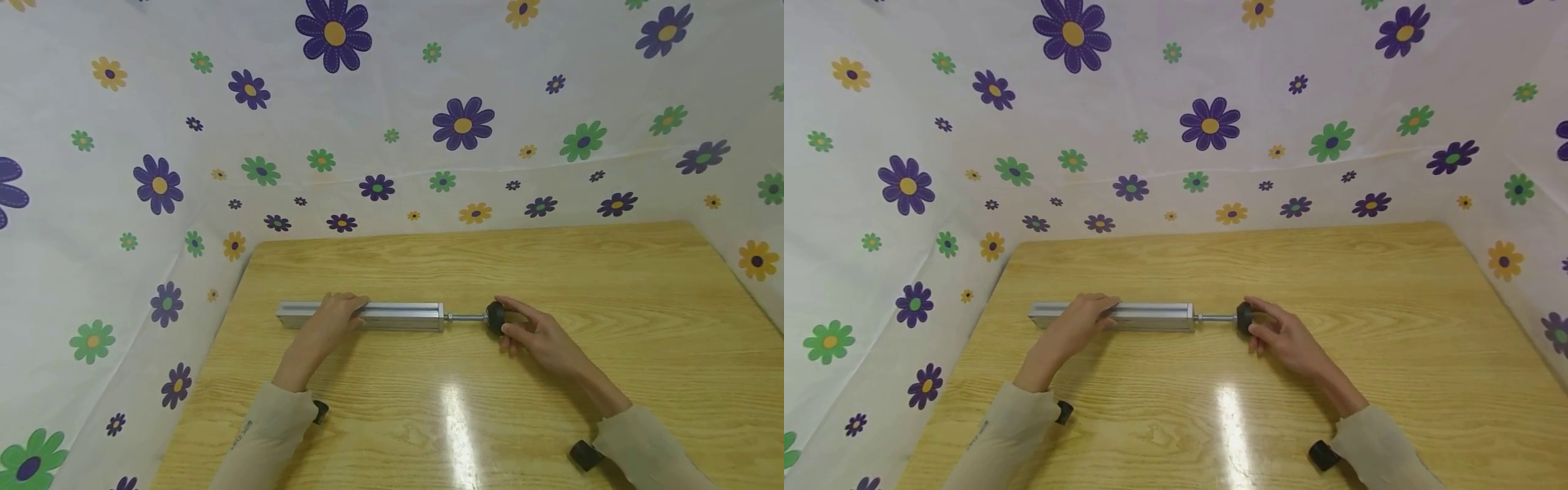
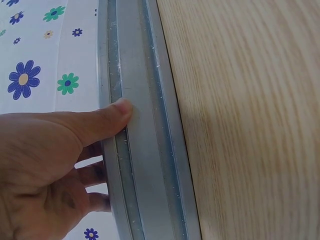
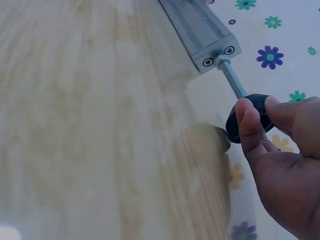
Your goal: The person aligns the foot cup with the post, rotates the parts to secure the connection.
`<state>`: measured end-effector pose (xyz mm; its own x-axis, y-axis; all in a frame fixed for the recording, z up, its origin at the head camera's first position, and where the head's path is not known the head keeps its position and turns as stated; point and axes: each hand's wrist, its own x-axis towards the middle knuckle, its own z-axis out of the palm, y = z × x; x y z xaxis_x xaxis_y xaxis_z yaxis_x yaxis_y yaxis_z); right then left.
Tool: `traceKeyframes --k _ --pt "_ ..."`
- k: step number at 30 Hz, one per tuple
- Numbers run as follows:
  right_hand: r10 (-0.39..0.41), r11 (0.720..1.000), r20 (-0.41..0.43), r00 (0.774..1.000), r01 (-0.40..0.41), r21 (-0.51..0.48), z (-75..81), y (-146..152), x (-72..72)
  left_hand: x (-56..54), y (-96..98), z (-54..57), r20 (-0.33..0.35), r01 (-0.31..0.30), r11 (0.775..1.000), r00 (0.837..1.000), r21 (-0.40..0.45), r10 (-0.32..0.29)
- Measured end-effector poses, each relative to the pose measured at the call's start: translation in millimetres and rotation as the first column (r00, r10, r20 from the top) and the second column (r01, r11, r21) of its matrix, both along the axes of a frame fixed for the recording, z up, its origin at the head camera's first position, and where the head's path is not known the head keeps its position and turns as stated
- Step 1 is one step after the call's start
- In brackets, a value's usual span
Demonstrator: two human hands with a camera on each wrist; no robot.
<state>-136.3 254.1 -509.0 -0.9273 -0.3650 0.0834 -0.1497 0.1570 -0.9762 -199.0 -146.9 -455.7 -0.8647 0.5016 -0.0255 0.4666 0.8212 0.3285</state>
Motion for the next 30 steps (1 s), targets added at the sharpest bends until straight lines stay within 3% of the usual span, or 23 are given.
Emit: traceKeyframes --k 10,22,30 --pt "-0.031 0.999 0.001 1.000 0.031 0.030 -2.2 -1.4 -1.6 0.2 -1.0 -1.7 -0.014 0.009 1.000 1.000 -0.002 -0.009" --pt "-0.078 0.989 0.009 0.997 0.076 0.130 0.2 -1.8 0.2 0.9 -0.1 -0.1 -0.012 0.003 1.000 1.000 -0.008 -0.003" --pt "-0.054 0.998 0.035 0.998 0.054 0.019 0.7 -1.7 -2.3 1.4 -0.3 1.1 0.002 -0.002 1.000 1.000 -0.012 0.002"
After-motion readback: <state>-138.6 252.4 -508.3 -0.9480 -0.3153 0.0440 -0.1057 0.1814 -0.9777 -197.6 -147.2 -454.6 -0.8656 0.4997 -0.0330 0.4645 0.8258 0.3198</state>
